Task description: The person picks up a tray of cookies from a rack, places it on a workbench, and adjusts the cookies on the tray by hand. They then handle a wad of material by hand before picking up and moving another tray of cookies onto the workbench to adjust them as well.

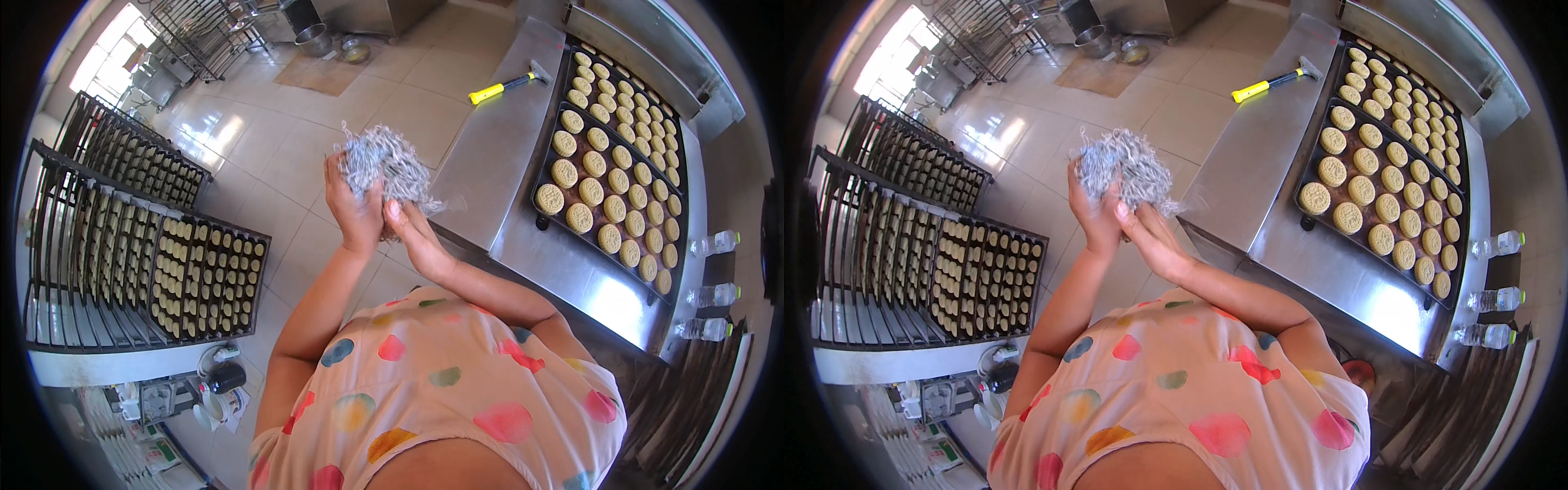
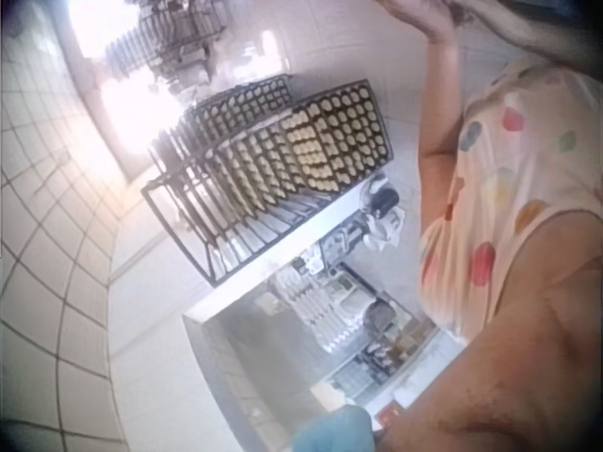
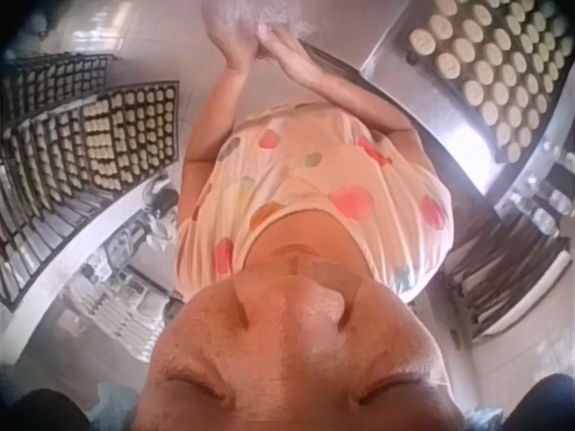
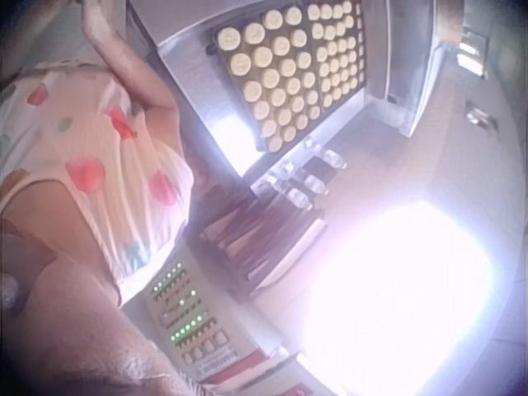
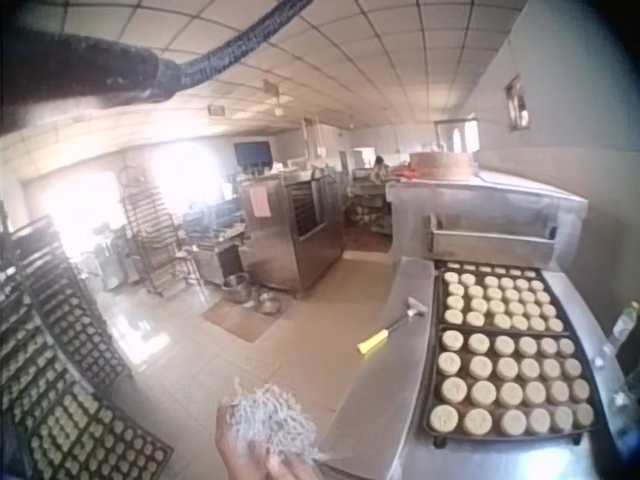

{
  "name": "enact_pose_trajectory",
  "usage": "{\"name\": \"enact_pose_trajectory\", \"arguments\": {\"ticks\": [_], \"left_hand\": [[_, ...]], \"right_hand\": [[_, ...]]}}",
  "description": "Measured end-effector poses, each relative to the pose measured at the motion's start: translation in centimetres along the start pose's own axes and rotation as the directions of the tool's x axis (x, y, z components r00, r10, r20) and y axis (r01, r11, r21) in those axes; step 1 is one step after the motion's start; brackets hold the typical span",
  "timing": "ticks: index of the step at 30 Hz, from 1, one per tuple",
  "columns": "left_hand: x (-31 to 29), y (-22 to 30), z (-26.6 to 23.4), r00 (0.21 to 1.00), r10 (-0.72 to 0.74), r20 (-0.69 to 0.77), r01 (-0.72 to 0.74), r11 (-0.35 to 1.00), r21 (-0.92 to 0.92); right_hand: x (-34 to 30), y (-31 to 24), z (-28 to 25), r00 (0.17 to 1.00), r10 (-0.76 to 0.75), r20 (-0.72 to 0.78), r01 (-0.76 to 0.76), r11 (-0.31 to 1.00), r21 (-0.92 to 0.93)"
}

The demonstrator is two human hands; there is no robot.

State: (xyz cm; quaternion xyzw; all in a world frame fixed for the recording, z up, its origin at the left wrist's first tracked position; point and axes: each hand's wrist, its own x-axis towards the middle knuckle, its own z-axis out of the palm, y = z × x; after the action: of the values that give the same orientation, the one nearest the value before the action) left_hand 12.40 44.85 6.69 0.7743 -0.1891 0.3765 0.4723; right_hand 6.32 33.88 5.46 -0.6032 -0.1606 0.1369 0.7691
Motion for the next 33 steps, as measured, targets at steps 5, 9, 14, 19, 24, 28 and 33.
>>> {"name": "enact_pose_trajectory", "arguments": {"ticks": [5,9,14,19,24,28,33], "left_hand": [[0.1,-4.5,0.6,0.839,-0.454,0.3,0.511,0.464,-0.724],[0.8,-4.5,0.7,0.777,-0.615,0.136,0.509,0.486,-0.711],[2.8,-3.8,-2.3,0.749,-0.661,0.043,0.511,0.534,-0.673],[2.6,-2.6,-3.7,0.715,-0.697,0.041,0.51,0.481,-0.713],[1.9,2.5,-2.0,0.781,-0.598,0.179,0.571,0.57,-0.59],[-2.7,3.9,1.1,0.937,-0.225,0.268,0.305,0.901,-0.309],[-3.0,5.7,1.1,0.885,-0.298,0.357,0.452,0.727,-0.516]], "right_hand": [[-2.6,-3.1,2.8,0.891,-0.433,0.135,0.45,0.882,-0.137],[-2.1,-4.6,0.5,0.952,-0.302,0.045,0.293,0.946,0.139],[-3.7,-4.8,-3.7,0.977,-0.209,0.032,0.141,0.759,0.636],[-4.3,-3.1,-3.7,0.992,-0.128,0.002,0.087,0.686,0.723],[-3.5,-1.3,-3.9,0.988,-0.088,-0.123,0.142,0.824,0.549],[-2.7,-1.6,-2.9,0.973,-0.147,-0.178,0.21,0.885,0.416],[-2.5,-3.0,-3.4,0.957,-0.263,-0.125,0.278,0.953,0.121]]}}
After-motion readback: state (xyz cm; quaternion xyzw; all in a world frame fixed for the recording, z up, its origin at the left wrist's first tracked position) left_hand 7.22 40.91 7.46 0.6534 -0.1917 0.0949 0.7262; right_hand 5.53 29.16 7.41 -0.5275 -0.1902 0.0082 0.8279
